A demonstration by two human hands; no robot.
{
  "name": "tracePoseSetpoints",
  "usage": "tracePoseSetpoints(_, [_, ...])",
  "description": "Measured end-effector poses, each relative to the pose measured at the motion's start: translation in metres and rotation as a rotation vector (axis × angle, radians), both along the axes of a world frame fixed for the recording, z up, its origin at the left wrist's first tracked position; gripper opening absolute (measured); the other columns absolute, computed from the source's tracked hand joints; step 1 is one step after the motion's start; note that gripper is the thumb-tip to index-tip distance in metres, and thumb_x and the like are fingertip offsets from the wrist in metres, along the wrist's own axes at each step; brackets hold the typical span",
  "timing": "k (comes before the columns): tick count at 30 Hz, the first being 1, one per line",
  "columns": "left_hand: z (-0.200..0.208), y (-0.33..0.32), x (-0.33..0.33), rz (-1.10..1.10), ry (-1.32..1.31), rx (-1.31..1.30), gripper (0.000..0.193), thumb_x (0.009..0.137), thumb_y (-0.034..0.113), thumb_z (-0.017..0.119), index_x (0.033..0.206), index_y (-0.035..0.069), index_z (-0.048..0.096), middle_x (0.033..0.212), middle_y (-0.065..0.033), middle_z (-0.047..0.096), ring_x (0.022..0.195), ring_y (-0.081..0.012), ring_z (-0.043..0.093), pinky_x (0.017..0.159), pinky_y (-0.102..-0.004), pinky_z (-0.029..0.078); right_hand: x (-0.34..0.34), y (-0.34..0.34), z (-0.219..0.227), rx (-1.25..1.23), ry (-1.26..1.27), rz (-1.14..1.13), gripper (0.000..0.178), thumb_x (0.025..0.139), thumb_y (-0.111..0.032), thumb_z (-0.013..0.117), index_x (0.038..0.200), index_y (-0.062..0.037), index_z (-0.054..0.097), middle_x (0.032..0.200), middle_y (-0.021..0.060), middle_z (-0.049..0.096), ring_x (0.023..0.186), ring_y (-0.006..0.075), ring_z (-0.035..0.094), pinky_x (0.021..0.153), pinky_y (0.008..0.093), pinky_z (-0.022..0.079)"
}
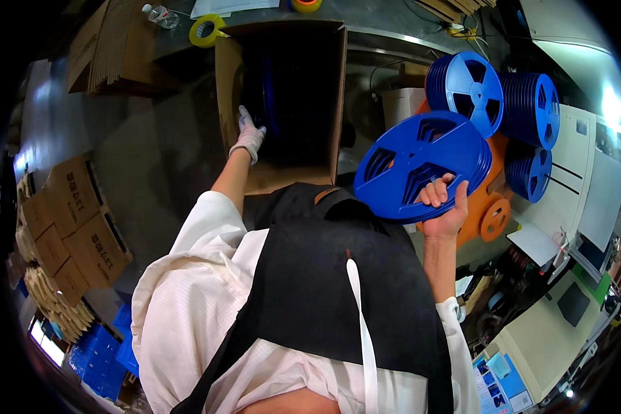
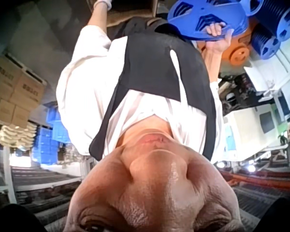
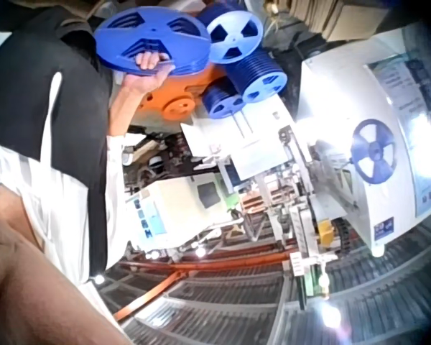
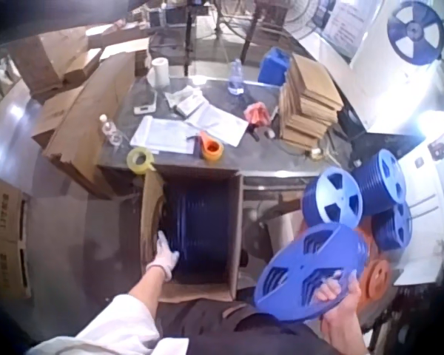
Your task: The person repeatedly picks up blue plastic spools from a stack and places them into a cardboard box. They handle the spools one at a time, rotating them slightly before placing them inside the box.
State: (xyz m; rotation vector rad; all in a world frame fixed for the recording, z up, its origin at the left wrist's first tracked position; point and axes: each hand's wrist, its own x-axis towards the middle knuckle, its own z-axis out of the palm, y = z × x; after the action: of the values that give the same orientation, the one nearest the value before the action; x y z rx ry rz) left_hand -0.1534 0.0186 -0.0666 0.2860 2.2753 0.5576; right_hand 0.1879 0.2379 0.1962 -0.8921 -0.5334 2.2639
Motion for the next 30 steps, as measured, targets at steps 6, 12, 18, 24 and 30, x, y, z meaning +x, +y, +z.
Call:
tracePoseSetpoints(6, [0.08, -0.002, 0.061, -0.636, 0.419, 0.496, 0.085, 0.072, 0.018, 0.074, 0.146, 0.012, 0.032, 0.152, -0.0232, 0.023, 0.139, -0.0488, 0.019, 0.114, -0.0522, 0.025, -0.018, 0.003, 0.028, 0.087, 0.177, 0.059, 0.045, 0.091, -0.046, 0.061, 0.102, -0.0036, 0.051, 0.061, -0.004, 0.035, 0.052, 0.0069, 0.035, 0.054, 0.0234, 0.033])
tracePoseSetpoints(12, [0.177, 0.016, 0.07, -0.906, 0.679, 0.888, 0.048, 0.075, 0.016, 0.065, 0.123, 0.014, 0.057, 0.122, -0.0135, 0.055, 0.119, -0.0357, 0.051, 0.107, -0.0543, 0.035, -0.036, 0.001, 0.048, 0.0, 0.391, 0.247, 0.044, 0.091, -0.043, 0.063, 0.103, -0.0057, 0.044, 0.056, -0.0046, 0.035, 0.047, 0.0055, 0.037, 0.05, 0.0221, 0.031])
tracePoseSetpoints(18, [0.208, -0.001, 0.055, -1.003, 0.791, 0.788, 0.033, 0.074, 0.006, 0.06, 0.106, 0.005, 0.06, 0.114, -0.0125, 0.055, 0.12, -0.0355, 0.05, 0.103, -0.0491, 0.043, -0.047, 0.0, 0.065, 0.184, 0.394, 0.431, 0.06, 0.092, -0.054, 0.055, 0.117, -0.0001, 0.05, 0.059, -0.0032, 0.039, 0.051, 0.0078, 0.04, 0.053, 0.0245, 0.036])
tracePoseSetpoints(24, [0.214, -0.019, 0.059, -0.775, 0.66, 0.895, 0.036, 0.073, -0.001, 0.062, 0.109, 0.005, 0.06, 0.116, -0.0156, 0.062, 0.109, -0.0366, 0.06, 0.09, -0.0412, 0.052, -0.051, -0.005, 0.083, 0.407, -0.023, 0.281, 0.073, 0.093, -0.06, 0.047, 0.125, 0.005, 0.049, 0.077, 0.008, 0.059, 0.062, 0.0176, 0.057, 0.062, 0.0294, 0.049])
tracePoseSetpoints(30, [0.216, -0.057, 0.057, 0.118, -0.786, 1.236, 0.028, 0.088, -0.01, 0.054, 0.11, 0.007, 0.06, 0.107, -0.0095, 0.066, 0.106, -0.0216, 0.062, 0.096, -0.0348, 0.047, -0.046, 0.01, 0.067, 0.308, -0.14, 0.156, 0.049, 0.098, -0.045, 0.049, 0.114, 0.0009, 0.057, 0.091, 0.0096, 0.064, 0.072, 0.0157, 0.057, 0.056, 0.0278, 0.046])
